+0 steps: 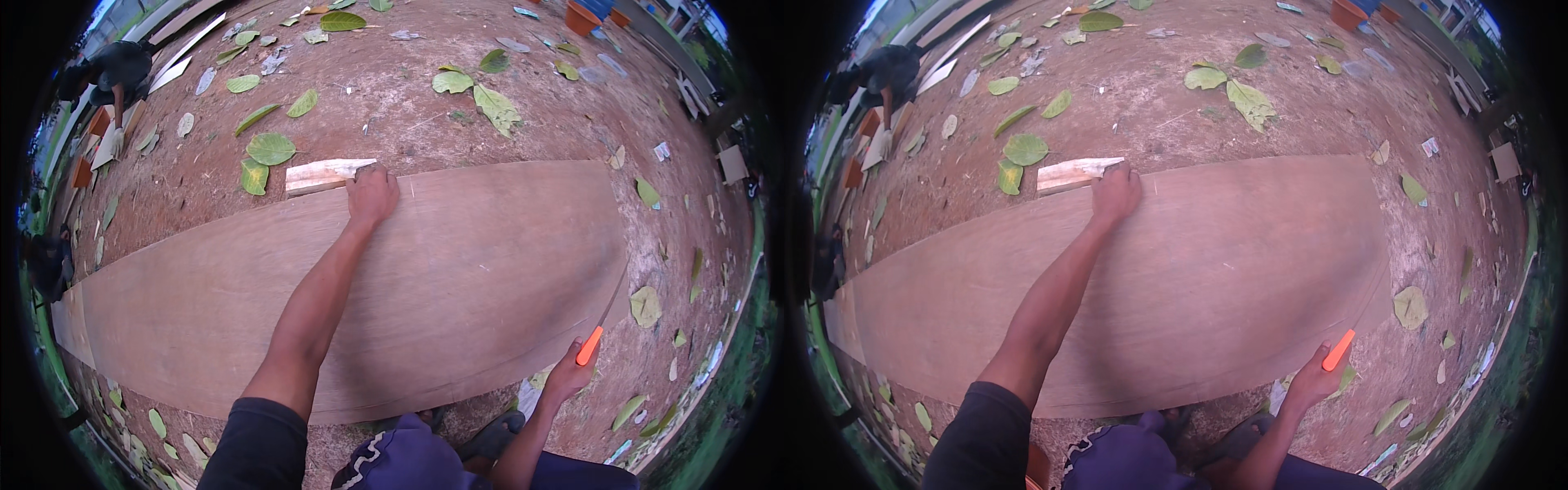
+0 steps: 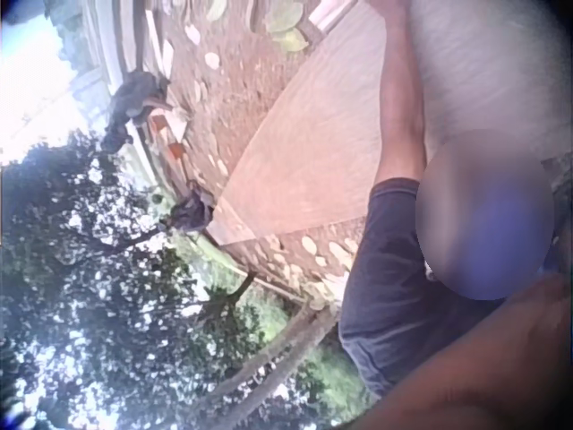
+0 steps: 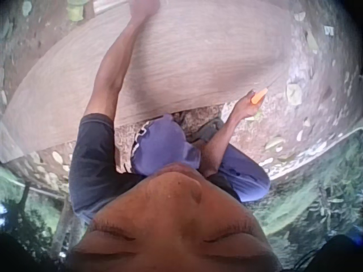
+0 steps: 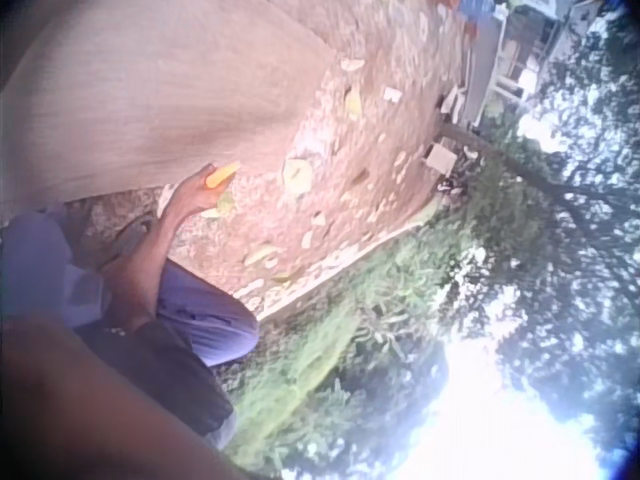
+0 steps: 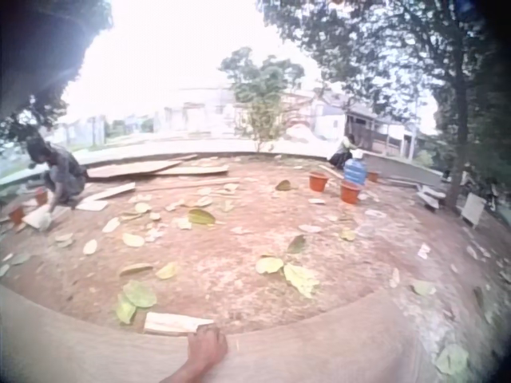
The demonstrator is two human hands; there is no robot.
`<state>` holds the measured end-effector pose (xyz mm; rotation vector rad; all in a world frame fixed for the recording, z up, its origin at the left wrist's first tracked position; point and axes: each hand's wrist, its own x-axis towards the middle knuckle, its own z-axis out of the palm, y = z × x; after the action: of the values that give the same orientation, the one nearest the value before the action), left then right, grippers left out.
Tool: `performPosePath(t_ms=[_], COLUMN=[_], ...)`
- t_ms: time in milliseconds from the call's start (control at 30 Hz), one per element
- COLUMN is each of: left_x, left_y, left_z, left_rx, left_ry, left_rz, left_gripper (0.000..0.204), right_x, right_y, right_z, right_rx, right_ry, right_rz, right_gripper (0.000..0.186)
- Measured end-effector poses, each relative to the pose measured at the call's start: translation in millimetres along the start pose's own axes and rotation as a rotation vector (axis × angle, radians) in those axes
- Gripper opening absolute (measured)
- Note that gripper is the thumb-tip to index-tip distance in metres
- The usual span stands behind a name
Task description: The person measures a large wooden board with a tape measure and marks it with a pencil. They then use a hand saw to cut along the marked line, separating a section of the board.
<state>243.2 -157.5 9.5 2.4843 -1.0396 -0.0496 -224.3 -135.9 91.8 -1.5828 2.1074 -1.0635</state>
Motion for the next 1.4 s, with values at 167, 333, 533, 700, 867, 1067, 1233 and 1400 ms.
performPosePath(t_ms=[167, 333, 533, 700, 867, 1067, 1233, 1400], left_x=[3, 1, 10, 32, 69, 79, 77, 60], left_y=[-3, -8, -31, -59, -128, -104, -138, -94], left_z=[-1, 0, -7, -30, -63, -80, -73, -98], left_rx=[-0.115, -0.269, -0.487, -0.219, 0.073, 0.098, 0.102, 0.215], left_ry=[0.011, 0.054, 0.091, 0.206, -0.209, -0.64, -0.492, -0.34], left_rz=[-0.022, 0.011, 0.03, 0.004, -0.101, -0.039, 0.059, -0.202], left_gripper=[0.031, 0.025, 0.021, 0.034, 0.06, 0.069, 0.073, 0.091], right_x=[8, 13, 15, -45, -137, -141, -144, -152], right_y=[45, 94, 157, 148, 119, 93, 90, 94], right_z=[-13, -9, 2, 24, 24, -12, -1, 2], right_rx=[-0.039, -0.199, -0.587, -0.398, 0.249, 0.578, 0.771, 0.826], right_ry=[0.08, 0.125, -0.128, -0.193, -0.354, -0.573, -0.676, -0.728], right_rz=[0.076, 0.077, -0.018, -0.113, 0.493, 1.016, 1.145, 1.144], right_gripper=[0.048, 0.055, 0.071, 0.065, 0.061, 0.059, 0.054, 0.061])
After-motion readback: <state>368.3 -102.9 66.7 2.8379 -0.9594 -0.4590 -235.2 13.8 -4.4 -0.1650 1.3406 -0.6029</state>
